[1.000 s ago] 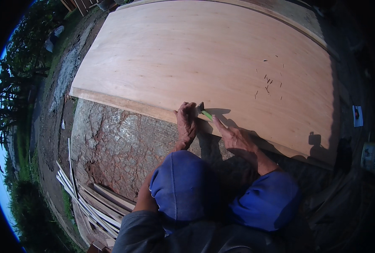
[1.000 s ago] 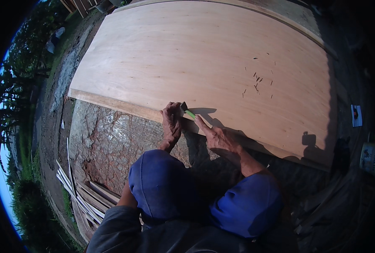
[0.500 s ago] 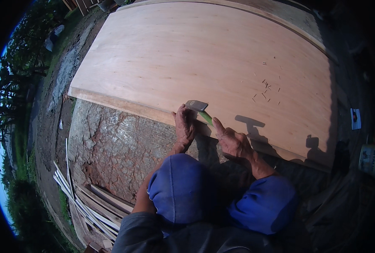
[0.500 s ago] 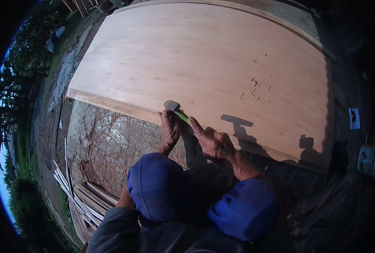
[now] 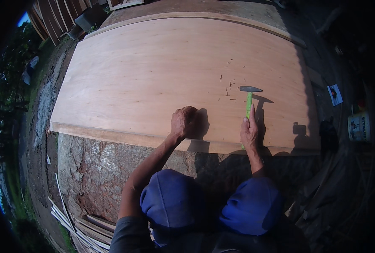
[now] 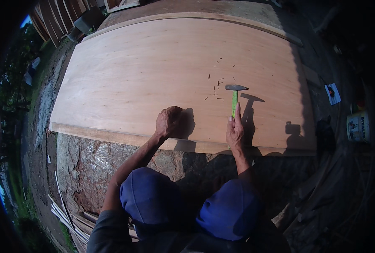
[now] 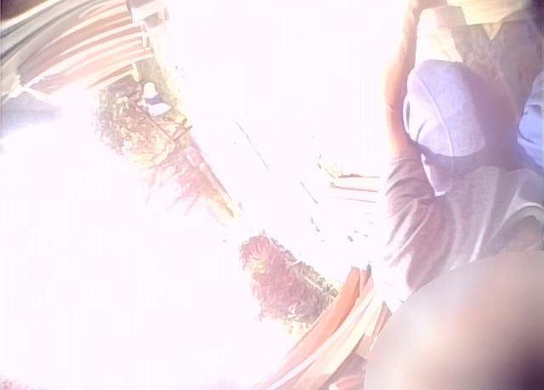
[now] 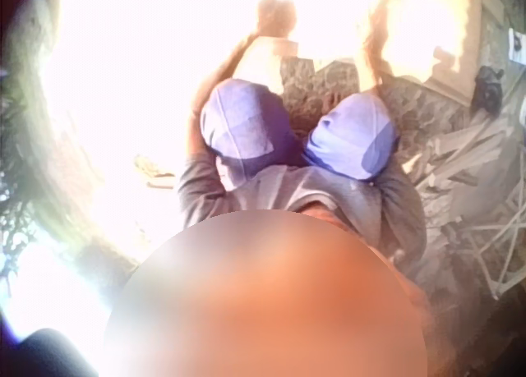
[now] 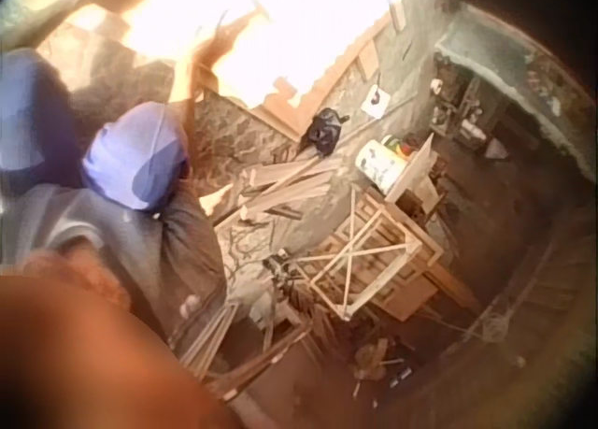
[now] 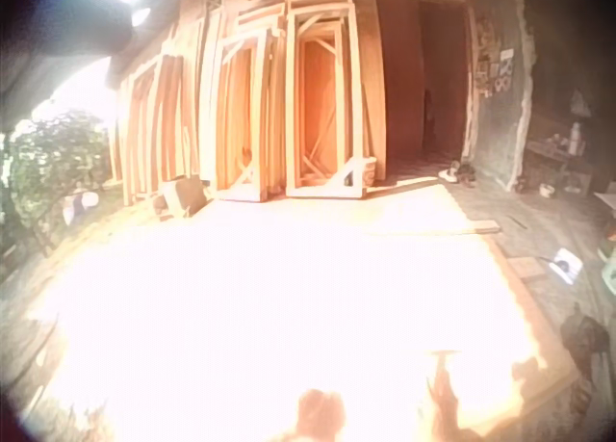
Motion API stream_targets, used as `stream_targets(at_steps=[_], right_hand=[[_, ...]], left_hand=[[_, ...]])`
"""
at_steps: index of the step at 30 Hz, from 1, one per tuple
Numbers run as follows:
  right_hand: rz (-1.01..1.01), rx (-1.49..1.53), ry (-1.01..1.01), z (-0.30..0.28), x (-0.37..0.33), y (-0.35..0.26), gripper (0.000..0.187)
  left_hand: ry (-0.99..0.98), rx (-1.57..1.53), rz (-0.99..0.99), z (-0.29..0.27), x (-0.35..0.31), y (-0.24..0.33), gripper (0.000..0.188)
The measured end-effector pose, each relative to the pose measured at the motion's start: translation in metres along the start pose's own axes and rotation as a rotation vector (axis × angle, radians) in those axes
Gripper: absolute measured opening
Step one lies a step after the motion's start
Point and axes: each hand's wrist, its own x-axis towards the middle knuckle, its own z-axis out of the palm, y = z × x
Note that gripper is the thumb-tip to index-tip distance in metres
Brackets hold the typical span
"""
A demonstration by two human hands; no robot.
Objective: The person kneels on the ground and uses a hammer to drive nails into a large plywood sheet laid on the ground. The person repeatedly picks up nails and hammers them into the wood surface.
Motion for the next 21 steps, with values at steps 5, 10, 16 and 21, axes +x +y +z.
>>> stream_targets(at_steps=[5, 10, 16, 21], right_hand=[[0.014, 0.297, 0.06, -0.019, 0.016, 0.037, 0.062], [0.038, 0.311, -0.006, -0.024, 0.021, 0.044, 0.066], [0.106, 0.309, -0.026, -0.024, 0.024, 0.043, 0.067], [0.088, 0.224, 0.016, -0.042, 0.026, 0.038, 0.068]], left_hand=[[-0.096, -0.02, 0.043, 0.037, 0.075, 0.028, 0.025], [-0.177, 0.016, 0.073, 0.056, 0.123, 0.053, 0.027], [-0.134, -0.048, -0.038, 0.074, 0.152, 0.056, 0.029], [-0.176, 0.172, 0.289, 0.088, 0.169, 0.06, 0.03]])
